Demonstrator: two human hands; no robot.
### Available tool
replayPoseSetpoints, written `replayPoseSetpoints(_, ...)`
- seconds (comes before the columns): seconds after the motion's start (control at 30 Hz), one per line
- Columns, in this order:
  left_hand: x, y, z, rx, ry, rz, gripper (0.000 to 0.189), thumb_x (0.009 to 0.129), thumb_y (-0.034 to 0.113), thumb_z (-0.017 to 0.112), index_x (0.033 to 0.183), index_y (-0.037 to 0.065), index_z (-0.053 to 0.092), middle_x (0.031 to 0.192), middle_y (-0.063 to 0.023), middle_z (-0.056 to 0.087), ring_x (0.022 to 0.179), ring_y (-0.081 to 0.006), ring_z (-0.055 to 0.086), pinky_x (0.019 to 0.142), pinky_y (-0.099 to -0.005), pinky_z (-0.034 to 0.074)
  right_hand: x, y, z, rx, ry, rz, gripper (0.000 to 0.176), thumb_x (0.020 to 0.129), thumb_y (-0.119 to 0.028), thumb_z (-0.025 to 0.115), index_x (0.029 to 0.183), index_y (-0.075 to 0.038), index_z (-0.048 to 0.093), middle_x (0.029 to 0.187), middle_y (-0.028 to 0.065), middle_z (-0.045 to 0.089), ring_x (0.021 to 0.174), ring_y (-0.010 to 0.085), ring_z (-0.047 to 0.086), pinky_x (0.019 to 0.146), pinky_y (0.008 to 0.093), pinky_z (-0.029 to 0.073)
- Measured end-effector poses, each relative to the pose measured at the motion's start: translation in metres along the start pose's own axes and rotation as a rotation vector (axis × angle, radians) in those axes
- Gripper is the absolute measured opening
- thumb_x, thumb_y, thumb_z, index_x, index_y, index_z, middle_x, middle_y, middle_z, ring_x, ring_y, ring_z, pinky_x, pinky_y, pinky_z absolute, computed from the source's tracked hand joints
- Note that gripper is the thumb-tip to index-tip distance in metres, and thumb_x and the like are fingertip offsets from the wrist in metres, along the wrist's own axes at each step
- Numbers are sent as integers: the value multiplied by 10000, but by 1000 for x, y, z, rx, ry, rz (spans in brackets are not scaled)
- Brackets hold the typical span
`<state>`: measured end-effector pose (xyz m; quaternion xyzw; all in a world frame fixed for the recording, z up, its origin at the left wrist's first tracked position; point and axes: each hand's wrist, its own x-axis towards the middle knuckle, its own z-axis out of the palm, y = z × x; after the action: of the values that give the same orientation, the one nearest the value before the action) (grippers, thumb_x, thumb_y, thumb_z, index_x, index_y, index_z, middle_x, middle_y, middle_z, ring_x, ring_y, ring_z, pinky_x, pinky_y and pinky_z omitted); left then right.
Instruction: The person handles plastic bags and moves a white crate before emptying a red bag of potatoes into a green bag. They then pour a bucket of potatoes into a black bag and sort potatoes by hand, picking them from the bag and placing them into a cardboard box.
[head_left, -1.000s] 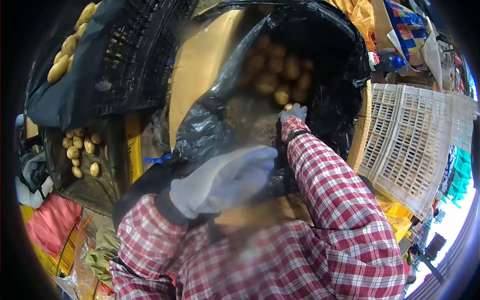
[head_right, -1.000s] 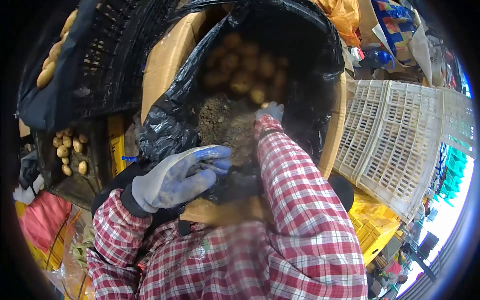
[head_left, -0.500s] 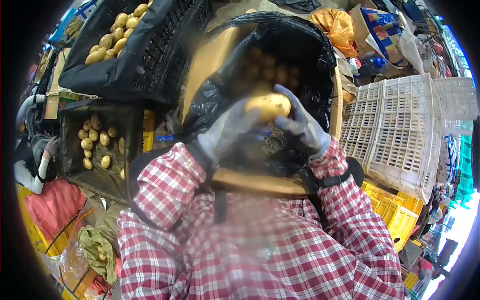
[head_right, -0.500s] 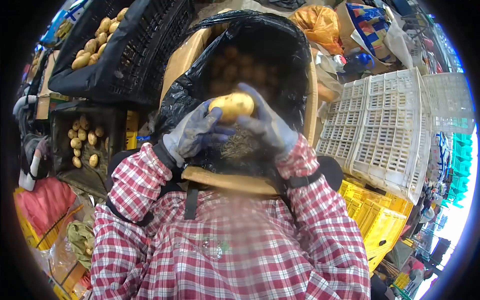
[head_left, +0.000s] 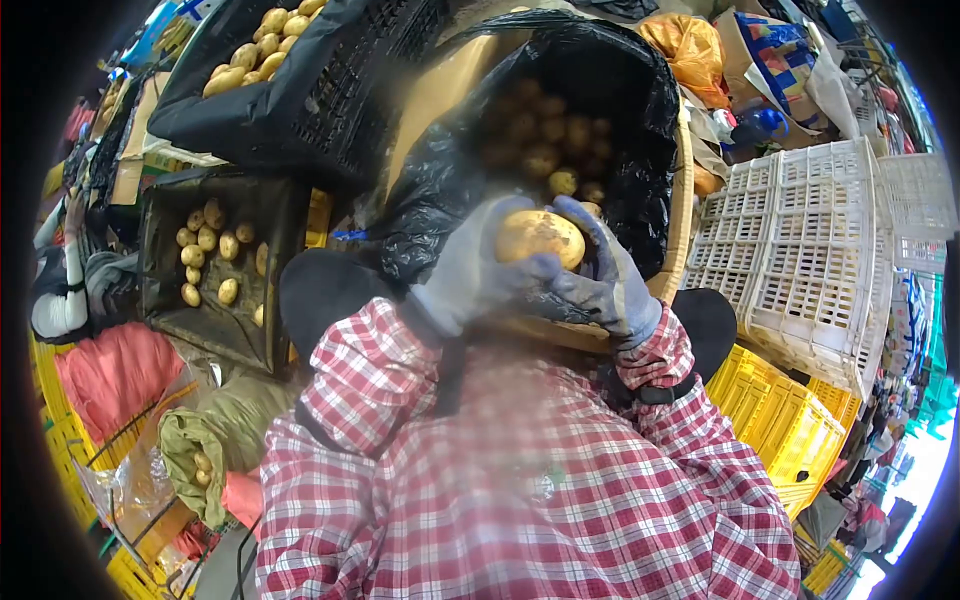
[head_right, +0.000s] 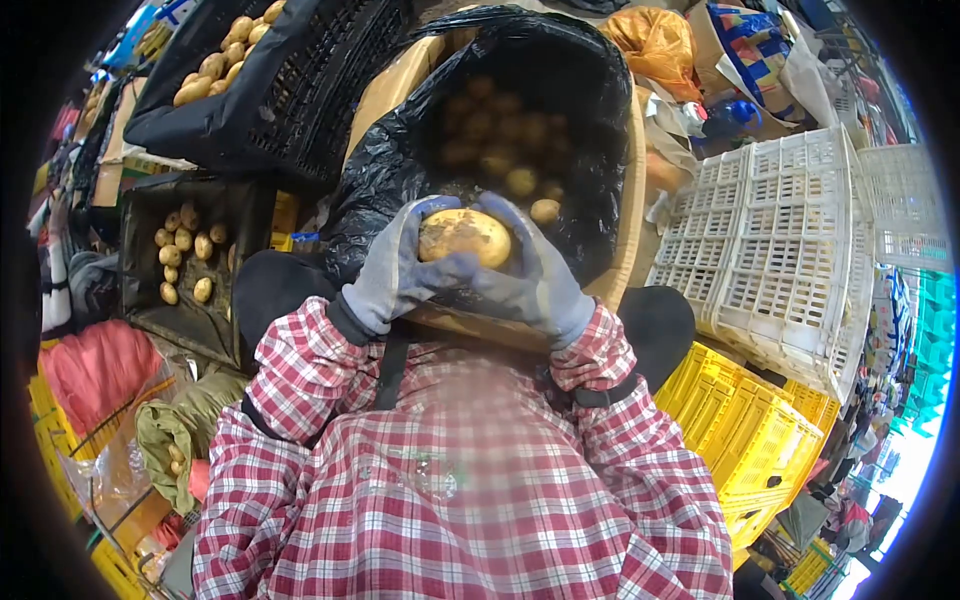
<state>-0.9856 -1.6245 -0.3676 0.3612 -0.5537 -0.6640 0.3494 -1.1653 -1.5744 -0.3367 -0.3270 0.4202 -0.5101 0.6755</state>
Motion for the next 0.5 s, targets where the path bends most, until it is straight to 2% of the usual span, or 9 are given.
replayPoseSetpoints(0.07, 2, 6, -2, 169, 20, 2, 510, 849, 234, 737, 1237, 1, 500, 1103, -79, 602, 1009, -146, 586, 908, -293, 488, 1, -3, -3, 75, 21, 157, 686, 788, 64, 711, 1387, -17, 385, 1266, 114, 532, 1100, 184, 560, 912, 309, 494)
replayPoseSetpoints(0.1, 11, -20, -9, -79, 27, -1, 421, 905, 241, 655, 1223, 5, 513, 1085, -78, 609, 984, -142, 594, 886, -295, 499, 0, 5, -10, 62, -10, 127, 669, 789, 58, 715, 1374, -14, 398, 1240, 115, 548, 1067, 177, 573, 855, 292, 514)
replayPoseSetpoints(0.13, 20, -46, -17, -328, 35, -2, 348, 961, 248, 574, 1209, 9, 525, 1068, -76, 617, 960, -137, 602, 863, -297, 510, 0, 5, -10, 48, 1, 122, 684, 782, 43, 726, 1379, -9, 397, 1236, 110, 552, 1073, 180, 574, 888, 302, 502)
replayPoseSetpoints(0.2, 25, -59, -30, -351, 39, -96, 312, 995, 230, 504, 1225, 18, 517, 1085, -75, 609, 954, -136, 601, 842, -291, 513, -3, 3, -10, 19, 31, 115, 716, 769, 14, 748, 1390, 2, 394, 1228, 102, 561, 1086, 185, 576, 955, 321, 477)
replayPoseSetpoints(0.23, 26, -49, -24, -185, 88, -63, 314, 985, 204, 518, 1240, 22, 507, 1102, -80, 598, 959, -149, 598, 844, -284, 507, -2, 7, -13, -44, 85, 80, 659, 787, 68, 710, 1366, -12, 406, 1181, 114, 574, 1007, 173, 594, 808, 284, 527)
replayPoseSetpoints(0.27, 26, -38, -19, -17, 141, -41, 322, 975, 178, 533, 1256, 25, 496, 1118, -84, 587, 965, -161, 595, 846, -277, 502, -2, 9, -16, -32, 112, 79, 653, 788, 69, 706, 1363, -8, 407, 1179, 117, 573, 1006, 176, 596, 809, 287, 529)
replayPoseSetpoints(0.33, 28, -57, -15, 449, 145, 491, 341, 966, 176, 549, 1265, 25, 487, 1134, -88, 576, 971, -167, 588, 858, -268, 492, -1, 10, -20, -6, 161, 77, 642, 791, 72, 700, 1359, -1, 410, 1176, 124, 572, 1003, 182, 600, 811, 293, 534)
replayPoseSetpoints(0.47, 35, -63, -2, -301, 154, 27, 305, 975, 189, 543, 1230, 23, 525, 1073, -66, 605, 966, -147, 570, 876, -261, 473, -1, 10, -27, -161, 155, 1, 629, 792, 85, 686, 1352, 7, 411, 1176, 134, 568, 974, 193, 610, 807, 303, 548)
replayPoseSetpoints(0.5, 43, -83, -18, -467, 241, -97, 304, 973, 254, 550, 1190, 41, 568, 1068, -70, 627, 988, -166, 594, 863, -275, 487, -1, 10, -27, -140, 156, -1, 629, 792, 86, 686, 1352, 7, 411, 1179, 134, 566, 972, 193, 610, 802, 300, 548)
